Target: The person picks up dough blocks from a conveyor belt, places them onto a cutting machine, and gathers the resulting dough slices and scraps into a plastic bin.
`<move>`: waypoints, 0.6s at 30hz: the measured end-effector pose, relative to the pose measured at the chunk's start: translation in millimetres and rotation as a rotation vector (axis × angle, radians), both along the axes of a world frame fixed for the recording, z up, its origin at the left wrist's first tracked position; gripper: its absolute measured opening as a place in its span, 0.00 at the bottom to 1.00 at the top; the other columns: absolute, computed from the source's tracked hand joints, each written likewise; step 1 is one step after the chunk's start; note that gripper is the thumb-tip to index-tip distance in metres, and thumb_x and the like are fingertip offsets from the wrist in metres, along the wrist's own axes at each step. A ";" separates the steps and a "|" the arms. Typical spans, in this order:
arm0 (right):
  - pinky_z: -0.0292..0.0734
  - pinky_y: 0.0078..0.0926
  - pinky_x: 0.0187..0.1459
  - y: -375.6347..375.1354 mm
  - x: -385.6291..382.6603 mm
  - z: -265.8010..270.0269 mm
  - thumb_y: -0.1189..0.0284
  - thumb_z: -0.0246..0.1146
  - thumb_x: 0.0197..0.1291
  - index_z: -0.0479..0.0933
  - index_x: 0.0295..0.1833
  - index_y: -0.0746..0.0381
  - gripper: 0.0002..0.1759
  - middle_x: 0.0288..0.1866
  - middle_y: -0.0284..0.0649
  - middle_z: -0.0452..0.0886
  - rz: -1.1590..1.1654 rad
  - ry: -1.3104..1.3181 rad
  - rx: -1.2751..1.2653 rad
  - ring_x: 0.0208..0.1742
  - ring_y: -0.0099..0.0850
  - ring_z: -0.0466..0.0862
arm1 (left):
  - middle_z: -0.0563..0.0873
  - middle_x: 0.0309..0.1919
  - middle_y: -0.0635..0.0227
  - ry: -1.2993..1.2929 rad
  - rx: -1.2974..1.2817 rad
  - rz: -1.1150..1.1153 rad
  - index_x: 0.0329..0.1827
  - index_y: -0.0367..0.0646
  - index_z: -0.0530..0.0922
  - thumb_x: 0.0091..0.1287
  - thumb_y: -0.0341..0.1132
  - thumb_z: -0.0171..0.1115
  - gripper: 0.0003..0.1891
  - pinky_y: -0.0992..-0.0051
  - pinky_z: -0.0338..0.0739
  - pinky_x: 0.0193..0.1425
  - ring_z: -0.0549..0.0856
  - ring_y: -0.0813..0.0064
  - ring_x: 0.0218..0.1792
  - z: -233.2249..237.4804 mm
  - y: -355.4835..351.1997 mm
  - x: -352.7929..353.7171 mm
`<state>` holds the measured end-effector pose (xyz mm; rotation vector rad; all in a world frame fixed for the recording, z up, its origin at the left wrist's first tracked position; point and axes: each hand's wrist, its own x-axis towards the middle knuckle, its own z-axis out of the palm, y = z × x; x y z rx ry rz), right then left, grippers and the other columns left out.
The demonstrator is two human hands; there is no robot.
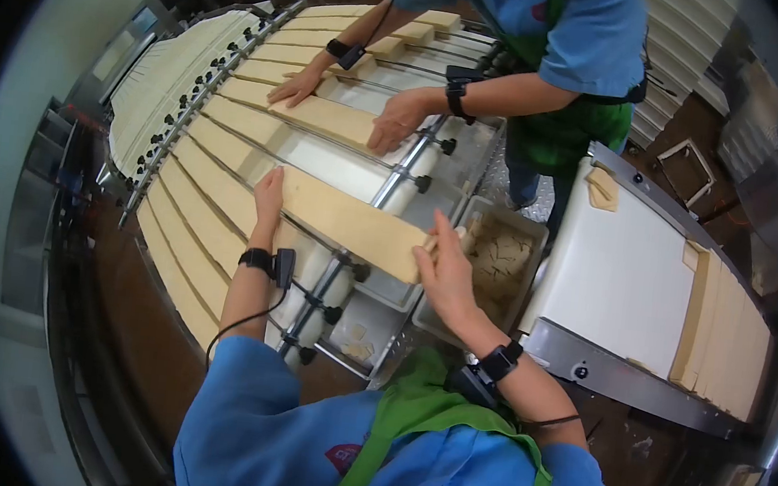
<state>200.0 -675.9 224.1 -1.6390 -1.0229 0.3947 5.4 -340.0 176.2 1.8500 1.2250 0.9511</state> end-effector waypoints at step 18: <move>0.65 0.35 0.57 120.4 -66.1 -29.3 0.79 0.48 0.49 0.58 0.62 0.68 0.30 0.57 0.57 0.66 0.198 0.046 -0.025 0.57 0.49 0.69 | 0.79 0.43 0.50 0.746 0.513 0.085 0.45 0.39 0.76 0.59 0.48 0.54 0.21 0.58 0.70 0.52 0.76 0.53 0.48 27.5 78.1 -56.6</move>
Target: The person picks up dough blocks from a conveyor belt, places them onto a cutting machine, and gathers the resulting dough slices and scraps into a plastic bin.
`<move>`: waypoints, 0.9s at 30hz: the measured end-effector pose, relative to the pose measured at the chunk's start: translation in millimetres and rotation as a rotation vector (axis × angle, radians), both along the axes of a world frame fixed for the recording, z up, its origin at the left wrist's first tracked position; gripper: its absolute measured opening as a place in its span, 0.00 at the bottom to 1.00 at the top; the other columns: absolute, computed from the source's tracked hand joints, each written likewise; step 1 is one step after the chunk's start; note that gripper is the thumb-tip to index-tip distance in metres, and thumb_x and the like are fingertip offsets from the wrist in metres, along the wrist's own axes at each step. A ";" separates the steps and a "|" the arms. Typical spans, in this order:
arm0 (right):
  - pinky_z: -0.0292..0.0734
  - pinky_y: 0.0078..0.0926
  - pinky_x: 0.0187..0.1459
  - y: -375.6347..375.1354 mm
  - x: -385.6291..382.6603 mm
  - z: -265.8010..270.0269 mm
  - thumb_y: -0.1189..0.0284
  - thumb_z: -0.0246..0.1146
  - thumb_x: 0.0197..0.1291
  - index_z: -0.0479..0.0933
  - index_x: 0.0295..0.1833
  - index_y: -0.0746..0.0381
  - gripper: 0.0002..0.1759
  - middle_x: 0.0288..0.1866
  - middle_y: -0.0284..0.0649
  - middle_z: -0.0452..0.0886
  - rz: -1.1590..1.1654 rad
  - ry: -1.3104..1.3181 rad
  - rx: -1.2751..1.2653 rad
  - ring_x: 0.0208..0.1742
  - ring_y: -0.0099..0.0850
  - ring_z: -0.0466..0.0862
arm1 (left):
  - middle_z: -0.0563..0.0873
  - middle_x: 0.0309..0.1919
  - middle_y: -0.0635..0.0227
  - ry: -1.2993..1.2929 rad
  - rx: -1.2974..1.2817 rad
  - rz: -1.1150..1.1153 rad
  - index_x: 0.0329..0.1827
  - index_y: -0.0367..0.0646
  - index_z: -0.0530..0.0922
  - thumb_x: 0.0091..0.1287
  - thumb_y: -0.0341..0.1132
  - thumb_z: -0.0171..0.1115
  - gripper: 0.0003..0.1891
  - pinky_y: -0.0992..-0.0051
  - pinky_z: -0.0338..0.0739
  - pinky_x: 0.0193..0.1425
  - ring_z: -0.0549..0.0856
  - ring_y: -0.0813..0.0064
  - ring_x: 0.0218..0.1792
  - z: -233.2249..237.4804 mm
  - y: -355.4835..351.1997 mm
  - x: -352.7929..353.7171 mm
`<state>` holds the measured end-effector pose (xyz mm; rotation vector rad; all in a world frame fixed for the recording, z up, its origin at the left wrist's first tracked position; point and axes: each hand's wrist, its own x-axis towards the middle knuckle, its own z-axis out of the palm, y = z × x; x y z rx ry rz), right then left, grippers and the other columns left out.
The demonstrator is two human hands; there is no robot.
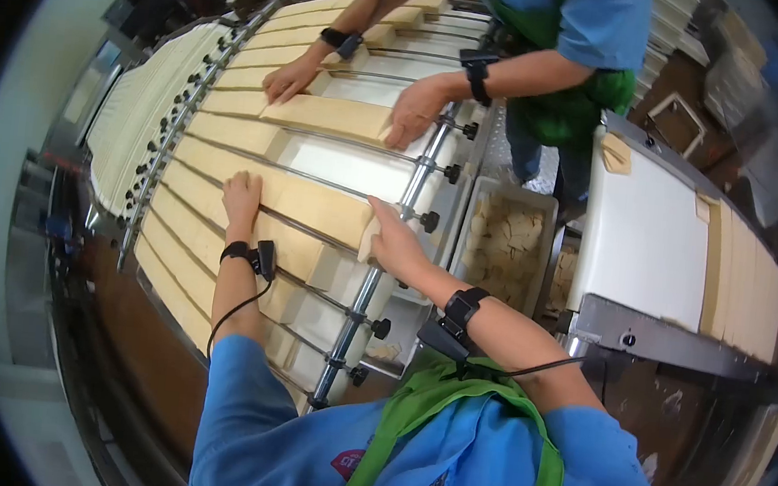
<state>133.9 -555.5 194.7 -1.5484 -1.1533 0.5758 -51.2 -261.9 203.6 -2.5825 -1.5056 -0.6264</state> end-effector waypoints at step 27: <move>0.75 0.40 0.42 -577.0 310.6 -57.3 0.54 0.71 0.38 0.62 0.52 0.69 0.41 0.48 0.53 0.67 -1.310 -0.201 -0.935 0.45 0.49 0.76 | 0.72 0.54 0.47 -0.200 -0.500 -1.490 0.57 0.32 0.66 0.62 0.38 0.55 0.24 0.65 0.64 0.61 0.70 0.52 0.57 -51.6 -570.8 563.4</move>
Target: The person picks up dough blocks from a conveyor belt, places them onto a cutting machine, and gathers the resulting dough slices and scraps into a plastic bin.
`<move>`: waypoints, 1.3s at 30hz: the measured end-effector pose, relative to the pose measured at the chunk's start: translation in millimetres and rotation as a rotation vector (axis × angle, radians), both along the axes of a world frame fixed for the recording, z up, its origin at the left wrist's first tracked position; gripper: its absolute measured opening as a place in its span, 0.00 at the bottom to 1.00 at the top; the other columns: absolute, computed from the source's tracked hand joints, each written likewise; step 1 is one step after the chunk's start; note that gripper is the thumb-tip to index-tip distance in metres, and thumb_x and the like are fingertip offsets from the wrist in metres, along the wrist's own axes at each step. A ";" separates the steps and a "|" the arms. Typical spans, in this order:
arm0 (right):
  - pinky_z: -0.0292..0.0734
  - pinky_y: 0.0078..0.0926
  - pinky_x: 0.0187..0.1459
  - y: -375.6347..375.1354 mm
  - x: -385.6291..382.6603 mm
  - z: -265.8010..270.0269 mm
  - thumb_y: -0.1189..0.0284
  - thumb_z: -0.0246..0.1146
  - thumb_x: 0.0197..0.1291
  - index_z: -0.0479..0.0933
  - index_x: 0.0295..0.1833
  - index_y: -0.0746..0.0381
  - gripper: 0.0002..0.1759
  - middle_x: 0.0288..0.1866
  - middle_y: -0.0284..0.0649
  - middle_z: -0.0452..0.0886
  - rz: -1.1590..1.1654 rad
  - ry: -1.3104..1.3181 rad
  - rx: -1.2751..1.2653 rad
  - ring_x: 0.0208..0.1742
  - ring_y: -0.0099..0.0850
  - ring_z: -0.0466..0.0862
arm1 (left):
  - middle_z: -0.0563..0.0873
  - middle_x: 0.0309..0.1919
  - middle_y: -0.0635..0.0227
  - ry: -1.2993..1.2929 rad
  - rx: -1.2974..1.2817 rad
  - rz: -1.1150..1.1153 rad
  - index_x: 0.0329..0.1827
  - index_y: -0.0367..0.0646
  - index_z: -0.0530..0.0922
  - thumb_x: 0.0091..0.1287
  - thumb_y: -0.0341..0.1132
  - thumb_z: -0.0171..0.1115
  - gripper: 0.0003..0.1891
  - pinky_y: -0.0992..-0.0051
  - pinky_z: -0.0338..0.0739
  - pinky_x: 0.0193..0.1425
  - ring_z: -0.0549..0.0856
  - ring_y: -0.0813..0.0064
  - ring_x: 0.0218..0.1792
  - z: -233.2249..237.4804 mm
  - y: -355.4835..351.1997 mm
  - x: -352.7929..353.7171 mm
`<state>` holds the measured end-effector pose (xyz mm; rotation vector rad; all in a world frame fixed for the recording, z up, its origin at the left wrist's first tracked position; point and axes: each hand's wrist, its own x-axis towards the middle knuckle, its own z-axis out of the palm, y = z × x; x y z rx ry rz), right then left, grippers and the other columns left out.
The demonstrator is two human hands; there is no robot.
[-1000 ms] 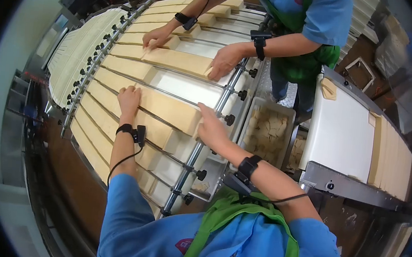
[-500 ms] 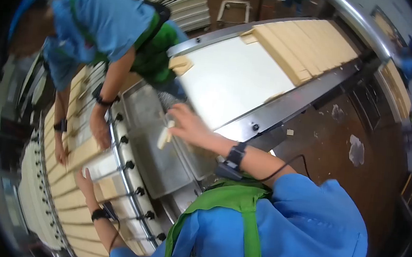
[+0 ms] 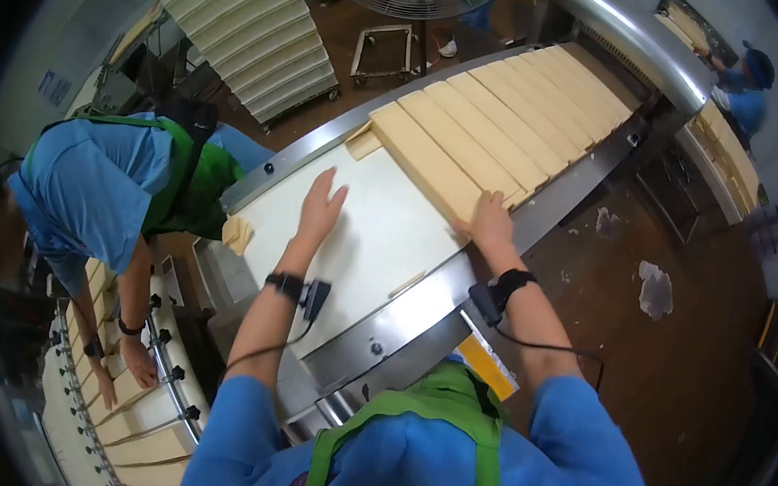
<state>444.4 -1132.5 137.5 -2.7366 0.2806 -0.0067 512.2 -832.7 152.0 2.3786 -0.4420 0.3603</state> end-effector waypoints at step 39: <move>0.66 0.36 0.57 293.1 -105.3 60.4 0.68 0.73 0.31 0.59 0.62 0.63 0.48 0.56 0.52 0.60 0.964 -0.184 0.482 0.57 0.48 0.66 | 0.76 0.23 0.67 -0.457 -0.311 1.237 0.39 0.37 0.70 0.62 0.39 0.59 0.14 0.78 0.71 0.32 0.75 0.77 0.27 56.5 270.7 -299.0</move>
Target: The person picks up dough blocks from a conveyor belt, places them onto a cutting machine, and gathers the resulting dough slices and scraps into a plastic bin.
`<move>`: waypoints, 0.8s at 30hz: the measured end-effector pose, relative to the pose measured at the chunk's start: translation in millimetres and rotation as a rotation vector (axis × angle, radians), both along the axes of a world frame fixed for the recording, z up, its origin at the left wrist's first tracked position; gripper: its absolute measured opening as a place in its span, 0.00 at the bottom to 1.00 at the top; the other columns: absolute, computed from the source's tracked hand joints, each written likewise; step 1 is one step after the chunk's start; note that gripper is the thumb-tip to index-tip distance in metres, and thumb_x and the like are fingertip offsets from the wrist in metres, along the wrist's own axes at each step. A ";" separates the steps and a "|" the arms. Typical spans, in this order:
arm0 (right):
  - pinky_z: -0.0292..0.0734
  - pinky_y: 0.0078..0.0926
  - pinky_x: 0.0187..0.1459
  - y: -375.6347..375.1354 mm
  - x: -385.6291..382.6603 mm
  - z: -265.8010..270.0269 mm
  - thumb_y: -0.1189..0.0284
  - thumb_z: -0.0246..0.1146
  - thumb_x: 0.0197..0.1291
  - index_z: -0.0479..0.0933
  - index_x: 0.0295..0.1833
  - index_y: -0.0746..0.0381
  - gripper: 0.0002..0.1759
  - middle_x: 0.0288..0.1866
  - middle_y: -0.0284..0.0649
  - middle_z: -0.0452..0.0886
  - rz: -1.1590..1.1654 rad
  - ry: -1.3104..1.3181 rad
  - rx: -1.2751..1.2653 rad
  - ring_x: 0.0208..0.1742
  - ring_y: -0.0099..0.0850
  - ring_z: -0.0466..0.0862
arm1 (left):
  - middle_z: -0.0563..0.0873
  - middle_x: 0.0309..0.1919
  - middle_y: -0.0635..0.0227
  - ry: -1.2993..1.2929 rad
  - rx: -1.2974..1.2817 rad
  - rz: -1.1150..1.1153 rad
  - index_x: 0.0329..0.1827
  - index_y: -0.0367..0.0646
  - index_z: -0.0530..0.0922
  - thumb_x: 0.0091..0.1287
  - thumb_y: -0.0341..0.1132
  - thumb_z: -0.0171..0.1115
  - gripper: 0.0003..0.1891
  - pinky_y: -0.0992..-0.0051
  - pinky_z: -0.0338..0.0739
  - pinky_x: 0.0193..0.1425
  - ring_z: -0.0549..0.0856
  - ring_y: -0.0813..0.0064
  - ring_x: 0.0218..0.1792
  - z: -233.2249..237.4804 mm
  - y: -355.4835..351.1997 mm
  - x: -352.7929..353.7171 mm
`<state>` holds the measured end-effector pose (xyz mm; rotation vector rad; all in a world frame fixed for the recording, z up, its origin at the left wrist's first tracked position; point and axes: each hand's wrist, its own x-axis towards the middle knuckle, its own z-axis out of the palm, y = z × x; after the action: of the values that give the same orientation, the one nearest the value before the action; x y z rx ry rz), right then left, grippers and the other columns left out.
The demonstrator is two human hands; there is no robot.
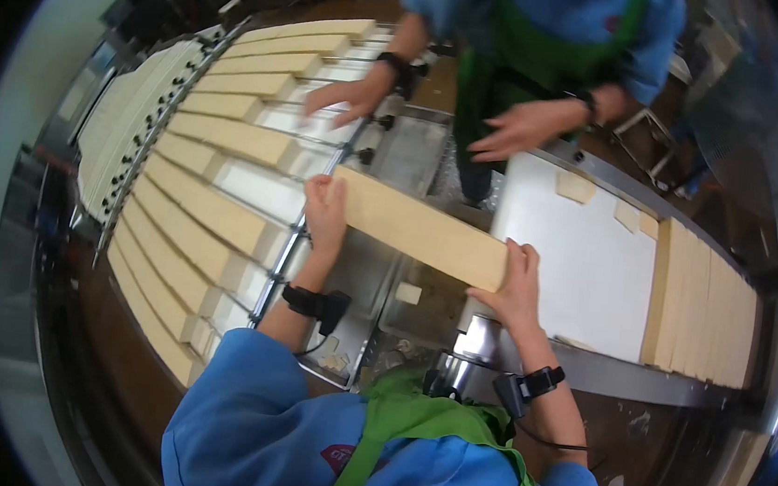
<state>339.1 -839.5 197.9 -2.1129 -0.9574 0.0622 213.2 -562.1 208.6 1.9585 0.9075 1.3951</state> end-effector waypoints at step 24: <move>0.73 0.29 0.40 315.6 -120.4 -35.5 0.74 0.56 0.50 0.68 0.57 0.65 0.25 0.37 0.48 0.79 0.381 0.493 0.208 0.36 0.34 0.79 | 0.67 0.56 0.43 0.445 0.245 -0.296 0.56 0.34 0.67 0.53 0.33 0.62 0.27 0.61 0.64 0.60 0.67 0.46 0.57 14.0 111.4 -122.1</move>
<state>218.6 -523.8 162.4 -1.5929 -0.9947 0.6185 91.1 -450.7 222.5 2.5316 0.6102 0.9530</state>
